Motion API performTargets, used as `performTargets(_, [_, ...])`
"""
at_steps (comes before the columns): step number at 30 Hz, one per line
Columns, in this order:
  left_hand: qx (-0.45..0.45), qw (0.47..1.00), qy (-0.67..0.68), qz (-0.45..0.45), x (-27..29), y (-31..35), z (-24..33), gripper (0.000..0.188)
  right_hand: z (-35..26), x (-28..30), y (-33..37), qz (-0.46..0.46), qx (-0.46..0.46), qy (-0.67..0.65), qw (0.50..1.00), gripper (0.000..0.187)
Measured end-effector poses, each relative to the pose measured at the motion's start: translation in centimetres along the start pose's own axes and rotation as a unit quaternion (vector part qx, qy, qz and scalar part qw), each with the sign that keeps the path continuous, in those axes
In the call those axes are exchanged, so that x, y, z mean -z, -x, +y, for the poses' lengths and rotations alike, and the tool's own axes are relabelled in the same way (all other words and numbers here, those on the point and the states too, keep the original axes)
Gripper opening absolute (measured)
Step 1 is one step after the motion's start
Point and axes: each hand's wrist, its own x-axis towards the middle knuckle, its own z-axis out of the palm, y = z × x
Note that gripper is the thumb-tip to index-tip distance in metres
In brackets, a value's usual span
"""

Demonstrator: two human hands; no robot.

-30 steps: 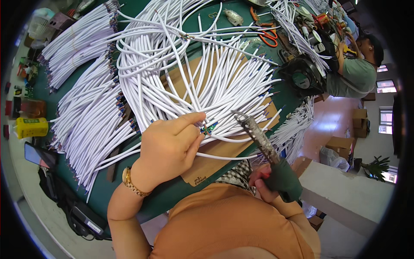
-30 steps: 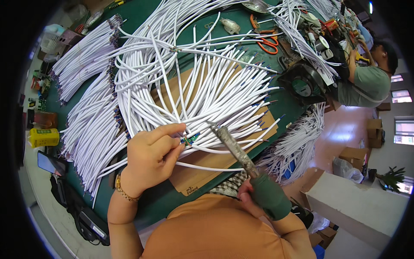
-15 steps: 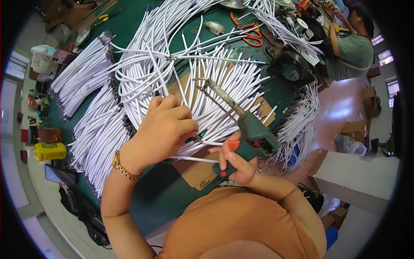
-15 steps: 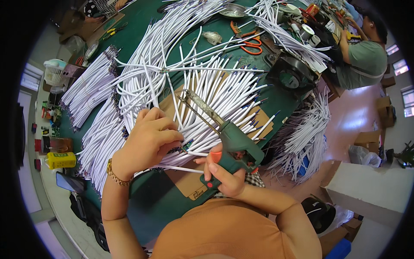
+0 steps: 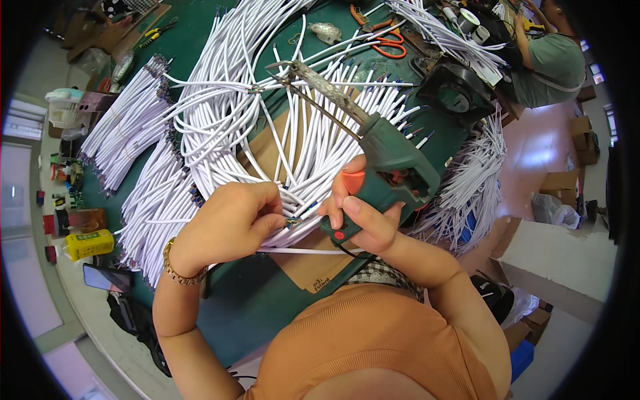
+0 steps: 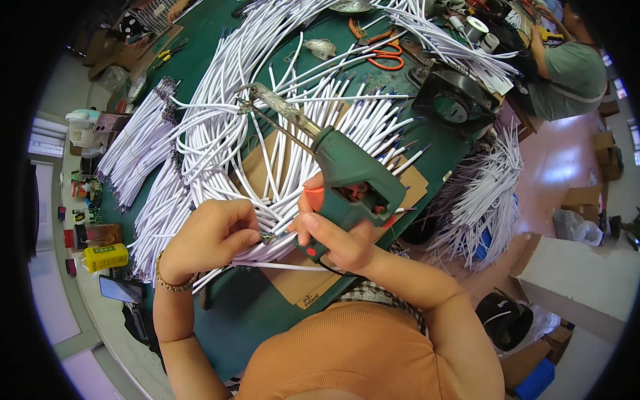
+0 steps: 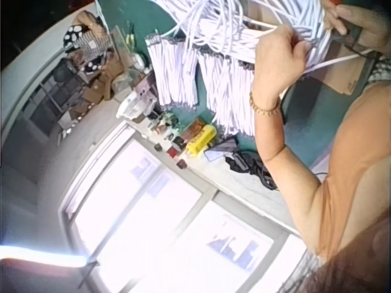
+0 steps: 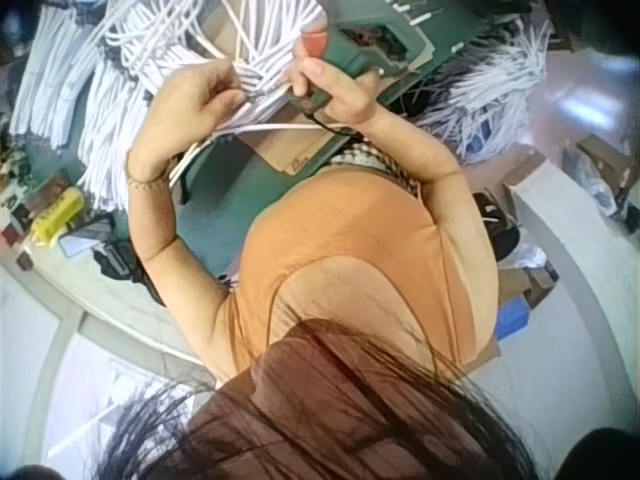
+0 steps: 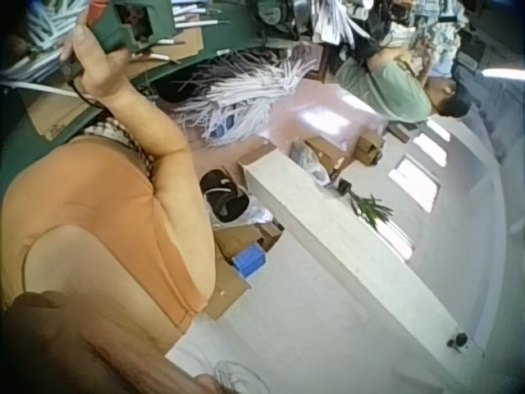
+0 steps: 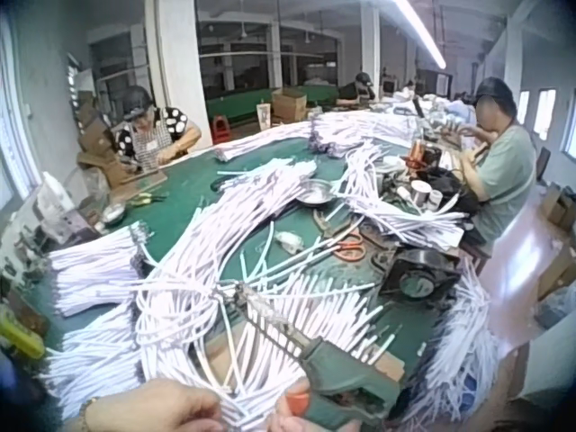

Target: The person applies heat to the connectors of white cables using a heat gun.

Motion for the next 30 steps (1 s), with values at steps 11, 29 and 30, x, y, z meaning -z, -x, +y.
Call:
performTargets(11, [0.084,0.993,0.081,0.026,-1.5,1.1,-1.1,0.013,-0.6,0.5,-0.8,-0.036,-0.026,-0.019,0.999,0.039])
performTargets(29, [0.11,0.983,0.147,0.017,-1.8,1.0,-2.1,0.015,-6.9,2.2,8.5,-0.154,-0.198,0.439,0.863,0.007])
performTargets(30, [0.115,0.98,0.164,0.016,-1.8,0.9,-2.1,0.015,-6.8,2.2,8.8,-0.113,-0.238,0.336,0.904,0.007])
